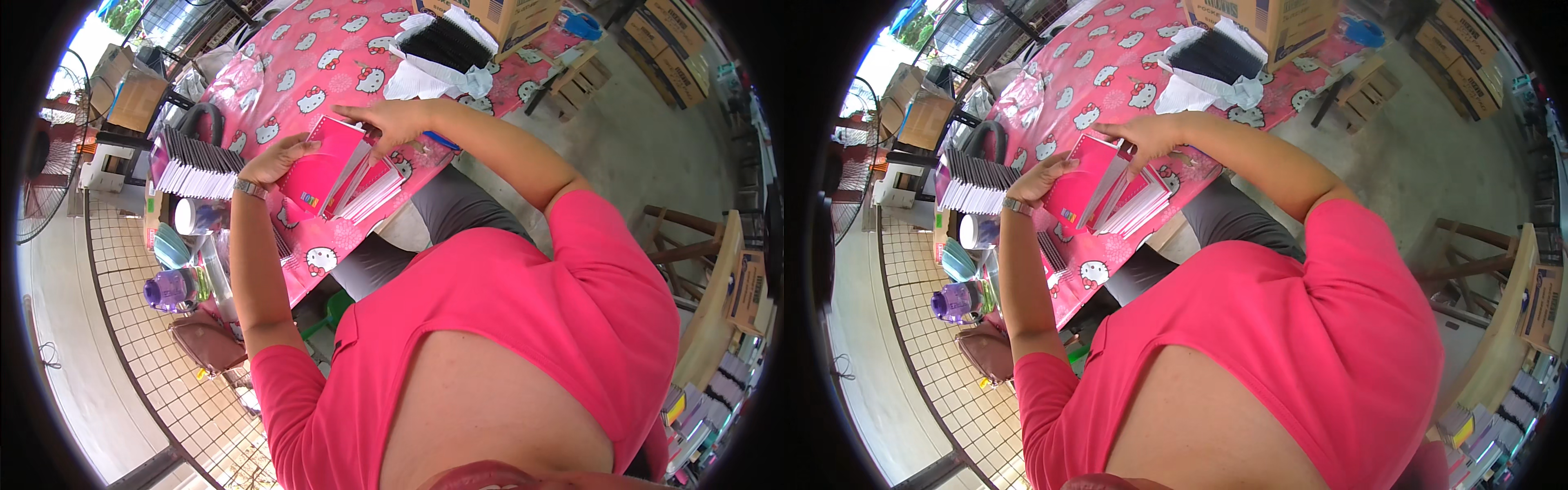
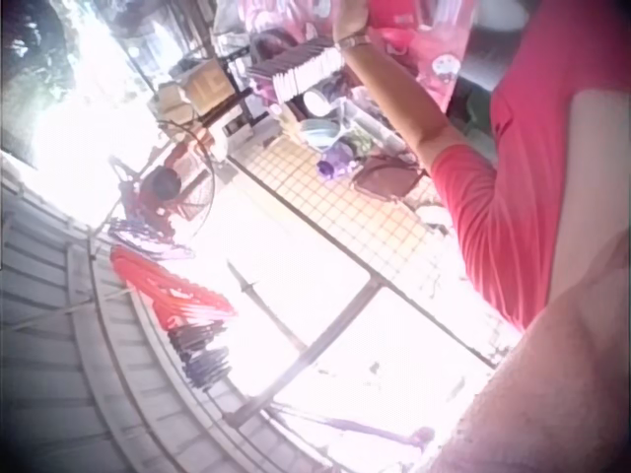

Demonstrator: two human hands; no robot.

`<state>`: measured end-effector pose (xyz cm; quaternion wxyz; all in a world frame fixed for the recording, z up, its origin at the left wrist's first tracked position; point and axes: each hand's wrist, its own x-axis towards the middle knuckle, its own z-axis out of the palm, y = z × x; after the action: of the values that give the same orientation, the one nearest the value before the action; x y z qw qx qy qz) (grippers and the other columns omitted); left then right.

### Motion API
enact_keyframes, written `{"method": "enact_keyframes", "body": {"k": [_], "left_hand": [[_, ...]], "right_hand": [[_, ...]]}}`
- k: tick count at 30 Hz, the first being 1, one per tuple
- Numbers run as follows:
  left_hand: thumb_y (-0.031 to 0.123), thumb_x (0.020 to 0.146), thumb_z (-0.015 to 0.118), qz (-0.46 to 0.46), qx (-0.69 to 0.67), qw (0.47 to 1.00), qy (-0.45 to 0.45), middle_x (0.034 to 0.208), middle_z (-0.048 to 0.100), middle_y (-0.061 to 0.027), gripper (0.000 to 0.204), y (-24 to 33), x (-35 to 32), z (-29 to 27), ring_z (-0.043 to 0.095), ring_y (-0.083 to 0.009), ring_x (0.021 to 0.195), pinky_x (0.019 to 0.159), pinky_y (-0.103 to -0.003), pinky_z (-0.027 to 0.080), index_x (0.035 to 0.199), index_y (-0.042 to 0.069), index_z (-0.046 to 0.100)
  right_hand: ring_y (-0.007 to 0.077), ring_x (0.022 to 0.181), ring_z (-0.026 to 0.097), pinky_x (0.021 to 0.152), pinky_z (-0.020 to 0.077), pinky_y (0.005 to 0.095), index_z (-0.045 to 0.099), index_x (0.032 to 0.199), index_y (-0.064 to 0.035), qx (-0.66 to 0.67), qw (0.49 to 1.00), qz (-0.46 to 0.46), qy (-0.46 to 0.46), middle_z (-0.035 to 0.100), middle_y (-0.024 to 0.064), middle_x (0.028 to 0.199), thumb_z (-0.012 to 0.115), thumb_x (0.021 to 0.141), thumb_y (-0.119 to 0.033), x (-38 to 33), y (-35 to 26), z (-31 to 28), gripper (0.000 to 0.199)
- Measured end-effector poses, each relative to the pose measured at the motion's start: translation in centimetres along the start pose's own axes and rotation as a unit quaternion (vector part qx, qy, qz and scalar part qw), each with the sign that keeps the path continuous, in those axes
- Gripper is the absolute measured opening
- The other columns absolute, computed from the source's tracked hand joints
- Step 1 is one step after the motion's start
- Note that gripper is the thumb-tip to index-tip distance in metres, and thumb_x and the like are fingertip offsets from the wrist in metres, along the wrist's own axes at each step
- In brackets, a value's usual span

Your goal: The person assembles notebooks by threading metal coils into pre-punched holes in pink notebook covers and pages by hand, and then uses a pair of blue pliers to crimp the ends of the coils to secure them.

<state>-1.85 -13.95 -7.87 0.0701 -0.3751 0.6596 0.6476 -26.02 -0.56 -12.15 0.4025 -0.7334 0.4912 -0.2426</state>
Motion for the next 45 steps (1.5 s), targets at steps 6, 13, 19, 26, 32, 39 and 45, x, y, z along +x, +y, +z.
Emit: {"method": "enact_keyframes", "body": {"k": [6,13,19,26,32,39,45], "left_hand": [[0.034,0.09,0.069,0.056,-0.051,0.997,-0.008,0.119,0.063,-0.0075,0.063,-1.6,0.6,-1.2,0.062,-0.0151,0.105,0.09,-0.031,0.05,0.136,-0.003,0.047],[0.036,0.08,0.076,0.19,-0.217,0.958,-0.006,0.116,0.064,-0.0076,0.067,-6.0,0.7,-2.2,0.063,-0.0179,0.103,0.09,-0.033,0.051,0.131,0.0,0.051],[0.036,0.081,0.076,0.153,-0.263,0.953,0.004,0.113,0.065,-0.0068,0.06,-7.2,1.2,-3.1,0.064,-0.0179,0.101,0.089,-0.034,0.051,0.126,0.002,0.055],[0.036,0.08,0.078,0.156,-0.263,0.952,0.034,0.105,0.066,-0.0049,0.056,-7.2,0.6,-2.5,0.065,-0.0163,0.092,0.08,-0.031,0.053,0.121,0.004,0.057],[0.035,0.08,0.077,0.156,-0.25,0.955,0.026,0.105,0.066,-0.0039,0.054,-7.0,-0.1,-2.3,0.065,-0.0157,0.091,0.079,-0.031,0.054,0.12,0.005,0.057],[0.035,0.08,0.076,0.149,-0.28,0.945,0.073,0.105,0.065,-0.0032,0.052,-9.2,0.5,-3.7,0.064,-0.0153,0.095,0.083,-0.032,0.052,0.119,0.006,0.058],[0.034,0.08,0.077,0.148,-0.25,0.955,0.065,0.104,0.065,-0.0021,0.049,-8.0,1.1,-3.5,0.063,-0.0141,0.093,0.082,-0.032,0.051,0.117,0.007,0.06]], "right_hand": [[0.0291,0.127,0.052,0.101,0.0461,0.0373,0.013,0.157,-0.0151,0.067,0.995,-0.035,0.058,0.043,0.0197,0.148,0.082,0.071,-0.005,0.7,0.2,0.7,0.111],[0.0186,0.104,0.062,0.087,0.0527,0.0318,0.027,0.152,-0.0029,0.366,0.914,0.05,0.166,0.054,0.0187,0.134,0.077,0.078,-0.001,0.3,-2.2,2.1,0.089],[0.0126,0.087,0.064,0.075,0.055,0.0276,0.051,0.137,0.0009,0.343,0.9,0.098,0.251,0.064,0.0077,0.099,0.074,0.084,-0.005,0.4,-2.4,4.3,0.057],[0.0165,0.081,0.066,0.073,0.0561,0.0293,0.057,0.13,0.0011,0.341,0.898,0.067,0.27,0.066,0.0118,0.097,0.068,0.085,-0.005,-0.5,-1.6,5.7,0.046],[0.0257,0.077,0.066,0.071,0.0536,0.0349,0.06,0.118,0.0021,0.06,0.919,0.063,0.385,0.067,0.0172,0.095,0.072,0.078,-0.009,-1.7,-3.4,7.8,0.043],[0.0351,0.088,0.066,0.081,0.052,0.0415,0.06,0.117,0.0031,-0.315,0.822,0.003,0.475,0.067,0.02,0.098,0.076,0.075,-0.02,-2.3,-2.3,7.7,0.051],[0.0166,0.087,0.065,0.072,0.0556,0.0319,0.055,0.132,0.0042,0.274,0.933,0.026,0.234,0.067,0.014,0.105,0.068,0.089,-0.006,1.6,-1.7,4.4,0.046]]}}
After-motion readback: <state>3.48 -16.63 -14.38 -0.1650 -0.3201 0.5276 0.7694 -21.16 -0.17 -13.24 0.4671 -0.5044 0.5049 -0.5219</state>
